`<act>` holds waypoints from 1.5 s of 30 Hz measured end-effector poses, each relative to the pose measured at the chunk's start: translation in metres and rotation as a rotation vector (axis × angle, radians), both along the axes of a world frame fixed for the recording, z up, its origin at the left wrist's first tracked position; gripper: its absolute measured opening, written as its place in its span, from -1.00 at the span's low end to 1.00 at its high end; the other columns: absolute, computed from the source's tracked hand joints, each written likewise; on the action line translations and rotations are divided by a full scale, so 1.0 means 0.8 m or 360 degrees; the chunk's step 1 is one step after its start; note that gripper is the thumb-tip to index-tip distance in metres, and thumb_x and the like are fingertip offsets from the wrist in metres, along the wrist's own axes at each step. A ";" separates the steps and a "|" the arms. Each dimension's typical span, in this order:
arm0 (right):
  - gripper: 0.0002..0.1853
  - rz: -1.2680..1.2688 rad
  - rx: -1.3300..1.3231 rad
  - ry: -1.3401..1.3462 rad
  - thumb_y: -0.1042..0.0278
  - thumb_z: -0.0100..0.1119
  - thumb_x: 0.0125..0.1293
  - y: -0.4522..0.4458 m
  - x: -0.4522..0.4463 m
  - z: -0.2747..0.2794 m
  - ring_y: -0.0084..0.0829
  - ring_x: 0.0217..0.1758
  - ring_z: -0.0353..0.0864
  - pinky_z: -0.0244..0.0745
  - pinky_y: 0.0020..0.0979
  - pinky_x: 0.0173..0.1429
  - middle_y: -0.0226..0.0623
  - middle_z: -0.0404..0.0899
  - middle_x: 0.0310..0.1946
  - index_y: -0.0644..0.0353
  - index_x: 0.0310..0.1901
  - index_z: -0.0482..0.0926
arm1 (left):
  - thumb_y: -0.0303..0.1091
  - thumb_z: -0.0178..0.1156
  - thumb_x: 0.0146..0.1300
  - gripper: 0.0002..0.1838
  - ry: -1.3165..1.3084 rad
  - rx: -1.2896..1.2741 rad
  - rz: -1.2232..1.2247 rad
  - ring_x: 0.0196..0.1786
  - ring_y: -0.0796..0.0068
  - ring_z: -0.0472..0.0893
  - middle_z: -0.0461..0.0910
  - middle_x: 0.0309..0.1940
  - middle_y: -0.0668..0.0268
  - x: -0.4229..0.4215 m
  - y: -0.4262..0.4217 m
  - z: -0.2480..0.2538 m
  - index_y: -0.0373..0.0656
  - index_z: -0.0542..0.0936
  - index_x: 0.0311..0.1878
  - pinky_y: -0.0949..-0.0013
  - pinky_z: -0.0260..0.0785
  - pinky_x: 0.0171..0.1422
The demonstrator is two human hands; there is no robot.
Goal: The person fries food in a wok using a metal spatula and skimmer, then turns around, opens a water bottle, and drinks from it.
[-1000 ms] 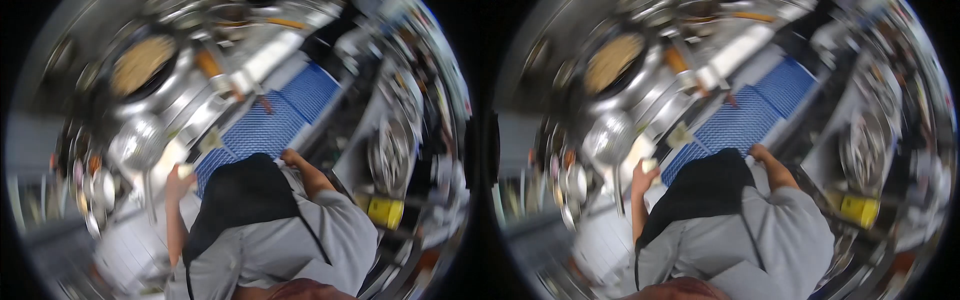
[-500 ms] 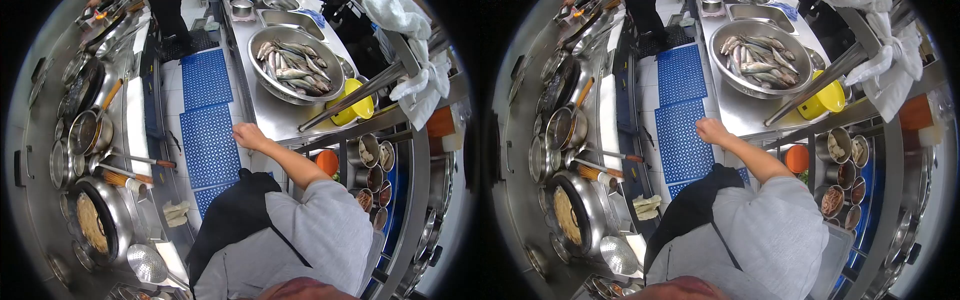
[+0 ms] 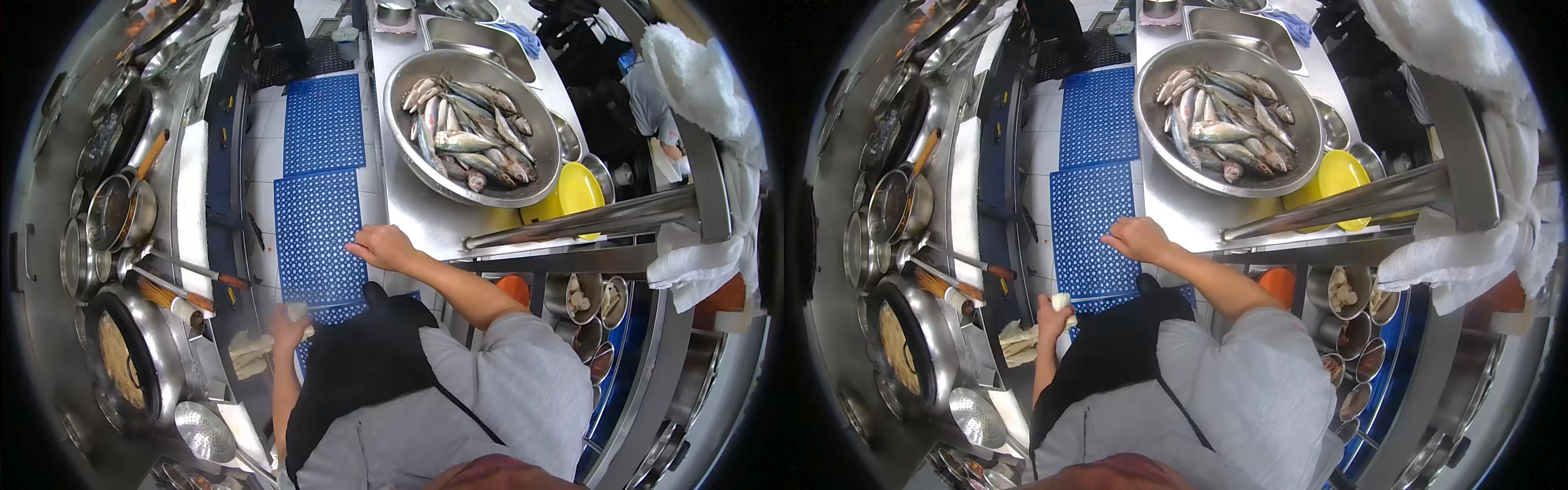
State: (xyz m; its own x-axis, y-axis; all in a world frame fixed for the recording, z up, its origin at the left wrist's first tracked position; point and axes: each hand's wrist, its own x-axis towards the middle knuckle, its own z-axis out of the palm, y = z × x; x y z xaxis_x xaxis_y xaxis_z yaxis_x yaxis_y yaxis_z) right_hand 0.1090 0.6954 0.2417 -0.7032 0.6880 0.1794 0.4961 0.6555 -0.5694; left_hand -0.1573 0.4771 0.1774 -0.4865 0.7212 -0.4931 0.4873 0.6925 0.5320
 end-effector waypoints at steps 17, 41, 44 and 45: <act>-0.54 -0.0071 -0.0114 -0.0052 -0.05 0.09 0.41 -0.003 -0.002 0.005 -0.07 -0.36 0.67 0.57 -0.06 -0.24 -0.13 0.63 -0.45 0.20 -0.46 0.61 | -0.02 0.43 -0.04 -0.39 -0.0715 -0.0282 0.0539 0.01 -0.09 0.68 0.68 -0.20 -0.14 -0.013 -0.263 -0.089 -0.41 0.58 -0.11 -0.02 0.48 0.05; -0.55 0.0077 0.0089 -0.0212 -0.02 0.27 0.30 -0.005 -0.016 0.004 0.06 -0.39 0.61 0.43 0.01 -0.32 -0.06 0.60 -0.47 0.23 -0.51 0.52 | 0.06 0.50 -0.28 -0.27 -0.0038 -0.0455 0.0281 0.02 0.05 0.69 0.70 -0.07 0.02 -0.009 -0.176 -0.083 -0.11 0.67 0.03 0.12 0.53 0.15; -0.57 0.0058 0.0046 -0.0296 -0.01 0.27 0.30 -0.010 -0.019 0.014 0.08 -0.38 0.61 0.44 0.01 -0.30 -0.05 0.60 -0.46 0.23 -0.49 0.53 | 0.06 0.48 -0.26 -0.32 -0.0001 -0.0661 0.0453 0.04 0.06 0.69 0.70 -0.04 0.02 -0.005 -0.225 -0.088 -0.15 0.71 -0.04 0.13 0.54 0.14; -0.57 0.0066 0.0048 -0.0290 -0.01 0.27 0.30 -0.010 -0.019 0.013 0.08 -0.38 0.61 0.43 0.01 -0.30 -0.05 0.60 -0.47 0.22 -0.49 0.53 | 0.06 0.47 -0.26 -0.33 0.0038 -0.0672 0.0500 0.04 0.06 0.69 0.70 -0.03 0.01 -0.003 -0.243 -0.089 -0.18 0.71 -0.05 0.13 0.54 0.15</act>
State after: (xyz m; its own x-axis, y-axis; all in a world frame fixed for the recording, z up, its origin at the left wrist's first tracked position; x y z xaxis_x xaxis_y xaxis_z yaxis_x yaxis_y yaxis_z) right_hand 0.0936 0.6875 0.2524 -0.7534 0.6542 0.0665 0.5617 0.6927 -0.4524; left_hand -0.1594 0.2829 0.1066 -0.6621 0.2797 -0.6952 0.2304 0.9588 0.1663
